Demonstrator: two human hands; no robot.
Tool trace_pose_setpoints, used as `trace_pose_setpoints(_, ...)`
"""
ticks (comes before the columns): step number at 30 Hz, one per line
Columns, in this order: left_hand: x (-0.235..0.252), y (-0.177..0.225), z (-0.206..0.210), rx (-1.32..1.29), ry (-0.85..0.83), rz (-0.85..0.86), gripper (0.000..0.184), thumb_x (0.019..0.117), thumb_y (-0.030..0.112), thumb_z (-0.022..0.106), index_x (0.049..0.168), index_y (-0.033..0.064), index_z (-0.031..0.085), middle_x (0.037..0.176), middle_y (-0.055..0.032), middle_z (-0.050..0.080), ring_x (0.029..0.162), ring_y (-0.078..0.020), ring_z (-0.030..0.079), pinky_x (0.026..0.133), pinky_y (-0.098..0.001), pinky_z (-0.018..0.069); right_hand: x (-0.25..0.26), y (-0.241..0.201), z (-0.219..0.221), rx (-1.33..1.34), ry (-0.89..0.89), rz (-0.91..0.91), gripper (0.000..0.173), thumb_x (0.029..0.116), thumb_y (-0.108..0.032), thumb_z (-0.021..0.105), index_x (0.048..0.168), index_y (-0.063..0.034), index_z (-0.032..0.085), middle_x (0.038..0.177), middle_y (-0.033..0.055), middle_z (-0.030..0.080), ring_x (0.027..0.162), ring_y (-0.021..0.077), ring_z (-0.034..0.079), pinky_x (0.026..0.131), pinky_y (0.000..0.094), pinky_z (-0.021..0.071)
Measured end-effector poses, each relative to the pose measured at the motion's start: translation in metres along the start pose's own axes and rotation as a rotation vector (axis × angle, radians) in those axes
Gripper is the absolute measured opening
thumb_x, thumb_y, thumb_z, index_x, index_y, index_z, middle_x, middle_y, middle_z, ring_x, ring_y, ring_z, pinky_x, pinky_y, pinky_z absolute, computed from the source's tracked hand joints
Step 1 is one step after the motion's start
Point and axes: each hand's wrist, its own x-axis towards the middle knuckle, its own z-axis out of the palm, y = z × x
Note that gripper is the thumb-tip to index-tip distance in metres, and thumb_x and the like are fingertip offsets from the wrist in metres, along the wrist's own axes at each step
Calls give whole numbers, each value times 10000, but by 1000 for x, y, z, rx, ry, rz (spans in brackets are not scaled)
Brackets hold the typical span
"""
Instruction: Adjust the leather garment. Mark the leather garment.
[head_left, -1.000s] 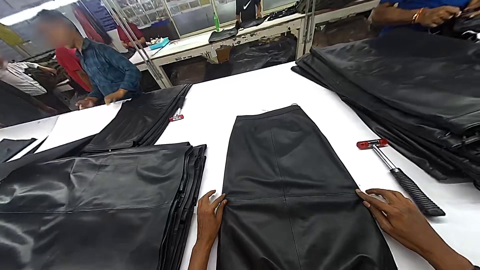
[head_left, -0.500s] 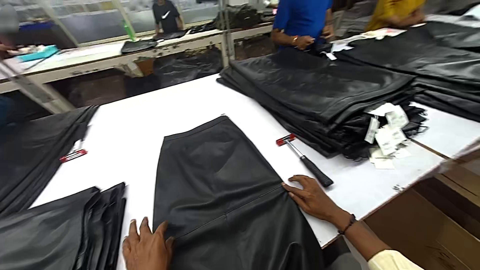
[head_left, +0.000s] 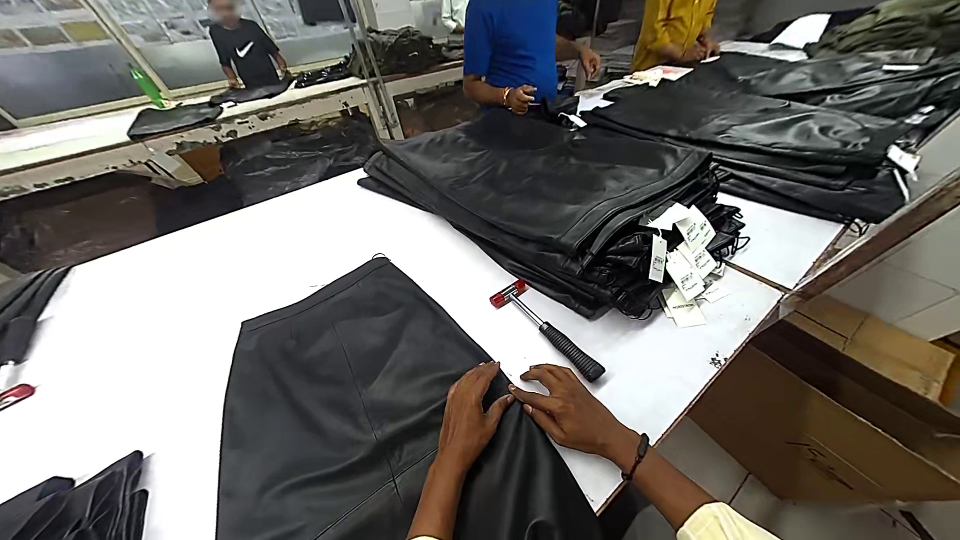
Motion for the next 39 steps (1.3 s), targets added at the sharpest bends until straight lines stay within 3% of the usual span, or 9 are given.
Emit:
trace_pose_setpoints(11, 0, 7, 3, 227, -13, 56, 539, 972, 574, 555, 1284, 171, 731, 1464, 4, 605, 1411, -210, 503, 1168, -503, 370, -1, 3, 1, 42, 56, -1, 357, 1043, -341, 478, 1232, -220, 756, 1316, 6, 676, 1341, 198, 536, 1132, 407, 409)
trace_pose_setpoints(15, 1, 8, 0, 230, -41, 36, 605, 934, 651, 577, 1292, 187, 728, 1478, 14, 591, 1420, -205, 490, 1174, -506, 365, 7, 2, -6, -104, 312, 127, 285, 995, -224, 548, 1109, -113, 784, 1173, 95, 725, 1143, 274, 669, 972, 442, 548)
trace_pose_setpoints(19, 0, 7, 3, 219, -36, 17, 650, 919, 679, 579, 1312, 180, 712, 1473, 16, 596, 1416, -196, 495, 1178, -494, 362, 36, 20, -26, -246, 109, 500, 508, 991, -270, 643, 1462, -98, 559, 1322, 225, 611, 1207, 436, 576, 940, 574, 486)
trace_pose_setpoints(23, 1, 7, 3, 236, -22, 10, 736, 913, 694, 569, 1388, 137, 649, 1468, 11, 601, 1419, -222, 494, 1185, -499, 350, 52, 22, -37, -247, -103, 635, 507, 1006, -224, 641, 1461, -31, 526, 1108, 227, 632, 992, 415, 640, 766, 512, 555)
trace_pose_setpoints(28, 3, 8, 1, 245, -88, -25, 687, 912, 690, 574, 1367, 185, 673, 1521, 9, 550, 1473, -275, 414, 1197, -535, 310, 22, -9, -77, 191, -257, 901, 477, 1014, -155, 550, 1482, -84, 484, 1173, 226, 609, 902, 364, 665, 778, 543, 553)
trace_pose_setpoints(31, 3, 9, 0, 234, -95, -45, 721, 877, 724, 597, 1361, 196, 677, 1518, 14, 549, 1461, -262, 423, 1185, -528, 322, -16, -29, -93, 760, -255, 999, 436, 1087, -298, 395, 1510, -193, 397, 801, 66, 550, 544, 160, 538, 488, 318, 488)
trace_pose_setpoints(33, 5, 10, -2, 209, -100, -63, 774, 832, 753, 634, 1363, 192, 676, 1514, 16, 551, 1460, -256, 421, 1183, -527, 324, -32, -45, -102, 925, -267, 979, 477, 1075, -427, 429, 1496, -206, 391, 746, 21, 513, 503, 136, 517, 459, 298, 491)
trace_pose_setpoints(35, 5, 12, -3, 201, -110, -79, 820, 796, 775, 654, 1370, 190, 668, 1515, 24, 548, 1461, -248, 417, 1181, -523, 325, -40, -63, -107, 818, -200, 877, 546, 1072, -413, 427, 1569, -206, 333, 736, 11, 537, 504, 143, 547, 464, 314, 518)
trace_pose_setpoints(39, 7, 15, -5, 186, -134, -124, 926, 755, 789, 683, 1421, 148, 616, 1530, 13, 532, 1471, -242, 406, 1190, -521, 311, -38, -90, -107, 519, 177, 485, 586, 1112, -404, 364, 1629, -141, 281, 737, -25, 588, 486, 71, 530, 416, 249, 508)
